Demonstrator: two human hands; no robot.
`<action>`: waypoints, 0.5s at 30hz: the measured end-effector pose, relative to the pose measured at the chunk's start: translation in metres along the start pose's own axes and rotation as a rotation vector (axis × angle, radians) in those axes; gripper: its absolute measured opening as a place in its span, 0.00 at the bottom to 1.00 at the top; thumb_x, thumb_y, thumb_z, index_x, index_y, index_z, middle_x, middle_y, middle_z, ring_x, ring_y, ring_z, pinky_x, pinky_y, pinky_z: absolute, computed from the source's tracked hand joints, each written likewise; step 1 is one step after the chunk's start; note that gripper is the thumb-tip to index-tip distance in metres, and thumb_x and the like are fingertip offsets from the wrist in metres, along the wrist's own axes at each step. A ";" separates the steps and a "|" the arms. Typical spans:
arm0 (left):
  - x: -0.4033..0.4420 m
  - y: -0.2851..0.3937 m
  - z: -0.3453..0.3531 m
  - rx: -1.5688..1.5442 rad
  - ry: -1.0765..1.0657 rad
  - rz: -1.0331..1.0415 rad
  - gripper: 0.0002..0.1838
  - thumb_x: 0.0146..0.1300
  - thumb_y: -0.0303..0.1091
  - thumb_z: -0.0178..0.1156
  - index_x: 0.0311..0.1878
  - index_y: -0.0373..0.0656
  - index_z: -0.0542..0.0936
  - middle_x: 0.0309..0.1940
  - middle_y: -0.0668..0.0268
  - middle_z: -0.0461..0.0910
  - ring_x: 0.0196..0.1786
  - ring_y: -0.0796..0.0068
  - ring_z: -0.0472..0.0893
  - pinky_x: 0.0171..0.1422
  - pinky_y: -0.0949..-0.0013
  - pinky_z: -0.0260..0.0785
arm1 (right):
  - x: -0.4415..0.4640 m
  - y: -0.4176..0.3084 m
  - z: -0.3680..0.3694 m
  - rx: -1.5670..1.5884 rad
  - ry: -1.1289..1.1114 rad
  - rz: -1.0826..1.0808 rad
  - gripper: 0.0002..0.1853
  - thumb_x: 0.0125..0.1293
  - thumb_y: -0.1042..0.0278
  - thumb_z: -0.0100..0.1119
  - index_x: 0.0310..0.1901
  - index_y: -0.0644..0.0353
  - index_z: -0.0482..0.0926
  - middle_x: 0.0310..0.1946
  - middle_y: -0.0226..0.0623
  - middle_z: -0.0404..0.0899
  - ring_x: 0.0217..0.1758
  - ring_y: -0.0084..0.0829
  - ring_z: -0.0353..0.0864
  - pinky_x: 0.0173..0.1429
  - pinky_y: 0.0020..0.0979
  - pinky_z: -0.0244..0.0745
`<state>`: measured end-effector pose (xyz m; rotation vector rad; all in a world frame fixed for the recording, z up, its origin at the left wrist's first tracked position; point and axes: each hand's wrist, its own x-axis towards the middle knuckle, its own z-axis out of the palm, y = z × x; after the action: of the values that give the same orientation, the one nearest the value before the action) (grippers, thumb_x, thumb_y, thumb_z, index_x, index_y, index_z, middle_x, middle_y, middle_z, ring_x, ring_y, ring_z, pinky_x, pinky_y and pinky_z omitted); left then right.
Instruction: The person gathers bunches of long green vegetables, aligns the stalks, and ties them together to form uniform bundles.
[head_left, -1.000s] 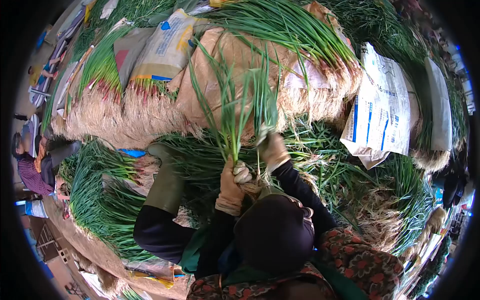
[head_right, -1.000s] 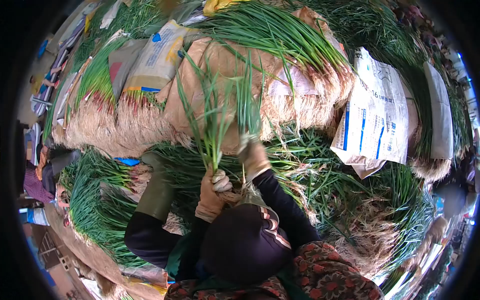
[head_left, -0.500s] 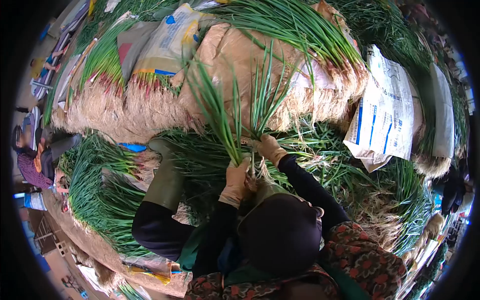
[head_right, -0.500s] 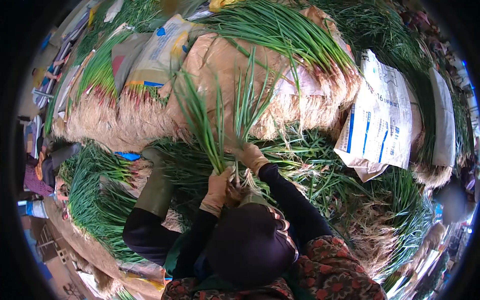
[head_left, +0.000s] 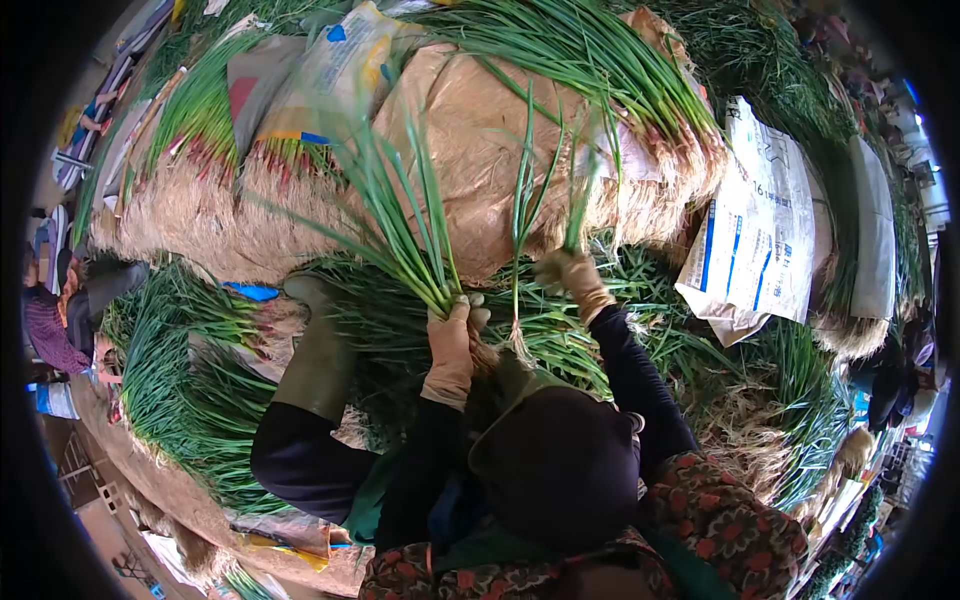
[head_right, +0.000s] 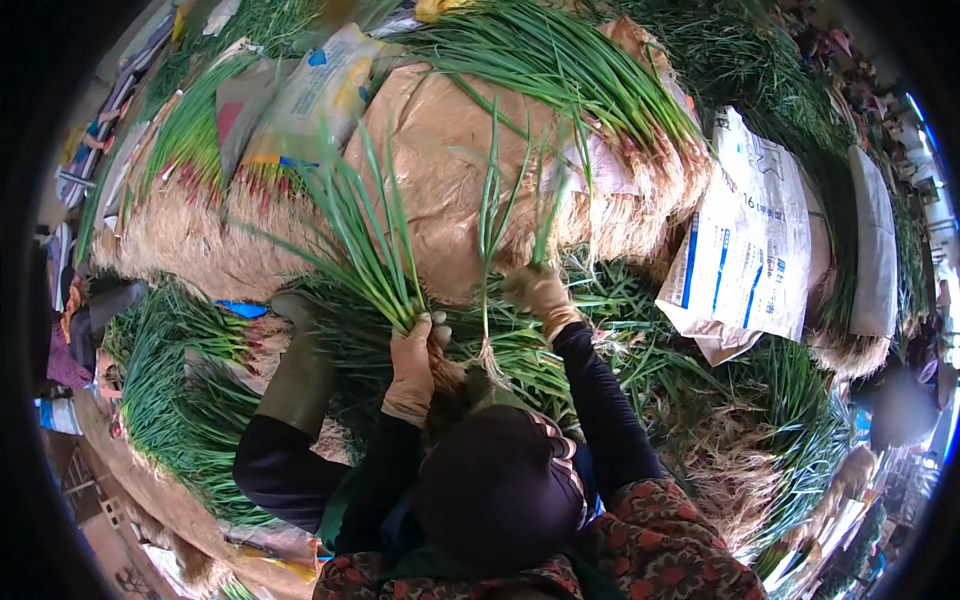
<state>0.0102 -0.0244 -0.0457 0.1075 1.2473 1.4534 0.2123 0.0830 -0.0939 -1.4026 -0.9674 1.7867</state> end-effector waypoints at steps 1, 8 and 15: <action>0.002 -0.003 0.000 0.007 -0.005 -0.091 0.07 0.65 0.27 0.55 0.45 0.40 0.72 0.31 0.66 0.76 0.29 0.75 0.78 0.31 0.75 0.75 | -0.008 -0.002 0.012 -0.110 -0.011 0.028 0.13 0.67 0.62 0.51 0.42 0.64 0.77 0.27 0.36 0.79 0.20 0.27 0.77 0.19 0.25 0.72; 0.005 -0.038 -0.013 0.256 -0.047 -0.154 0.05 0.63 0.28 0.56 0.41 0.40 0.75 0.25 0.68 0.75 0.21 0.77 0.74 0.22 0.75 0.65 | 0.011 0.044 0.066 -0.423 -0.083 -0.196 0.12 0.66 0.63 0.55 0.33 0.64 0.77 0.19 0.27 0.73 0.19 0.20 0.68 0.23 0.24 0.66; -0.019 -0.015 0.006 -0.128 -0.287 -0.217 0.04 0.64 0.25 0.50 0.41 0.40 0.71 0.34 0.63 0.75 0.32 0.74 0.75 0.34 0.70 0.69 | 0.001 0.036 0.065 0.382 -0.021 0.281 0.10 0.66 0.65 0.48 0.34 0.62 0.76 0.17 0.26 0.70 0.16 0.22 0.68 0.19 0.24 0.64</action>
<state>0.0309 -0.0385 -0.0433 0.0876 0.9017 1.2750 0.1461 0.0557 -0.1156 -1.3208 -0.4176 2.0612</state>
